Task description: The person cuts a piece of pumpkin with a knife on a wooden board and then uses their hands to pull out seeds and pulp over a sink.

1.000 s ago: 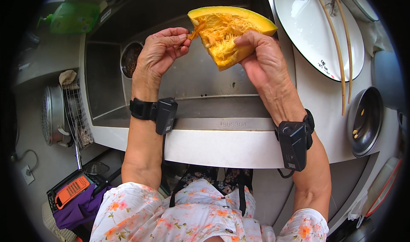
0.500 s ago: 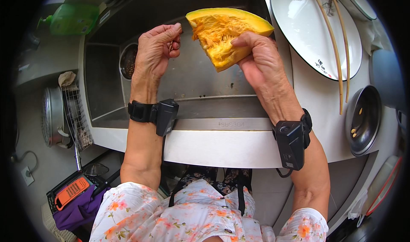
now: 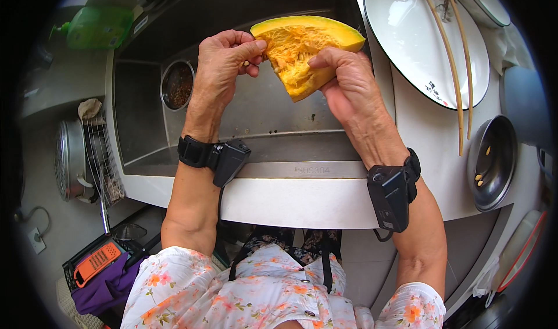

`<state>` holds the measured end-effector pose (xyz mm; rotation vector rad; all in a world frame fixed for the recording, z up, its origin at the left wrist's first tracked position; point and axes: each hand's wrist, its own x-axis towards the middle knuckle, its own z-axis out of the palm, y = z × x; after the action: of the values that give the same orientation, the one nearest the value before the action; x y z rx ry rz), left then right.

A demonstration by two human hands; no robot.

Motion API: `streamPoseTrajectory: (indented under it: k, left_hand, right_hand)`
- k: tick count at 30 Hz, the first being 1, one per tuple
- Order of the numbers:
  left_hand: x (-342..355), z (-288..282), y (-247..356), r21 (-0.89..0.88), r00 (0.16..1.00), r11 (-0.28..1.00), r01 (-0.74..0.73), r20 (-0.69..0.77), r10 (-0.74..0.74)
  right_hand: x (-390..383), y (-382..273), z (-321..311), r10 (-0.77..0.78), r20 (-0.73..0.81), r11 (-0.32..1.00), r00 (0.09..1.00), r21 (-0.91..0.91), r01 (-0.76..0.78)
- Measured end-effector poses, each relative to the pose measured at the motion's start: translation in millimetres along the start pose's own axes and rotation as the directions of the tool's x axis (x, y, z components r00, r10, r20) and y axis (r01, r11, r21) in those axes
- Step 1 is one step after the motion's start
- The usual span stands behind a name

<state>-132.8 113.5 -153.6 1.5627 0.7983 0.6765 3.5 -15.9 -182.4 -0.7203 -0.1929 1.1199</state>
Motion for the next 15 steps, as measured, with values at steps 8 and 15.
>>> streamPoseTrajectory:
  k: [8,15]
  left_hand:
    - [-2,-21,5,-0.366,0.987,0.922,0.127,0.141,-0.08]
    - [-11,-11,35,-0.538,0.976,0.831,0.144,0.216,-0.03]
  right_hand:
    - [2,1,7,0.06,-0.035,0.988,0.998,0.145,-0.054]
    - [6,0,-1,0.066,0.012,0.974,0.998,0.215,-0.067]
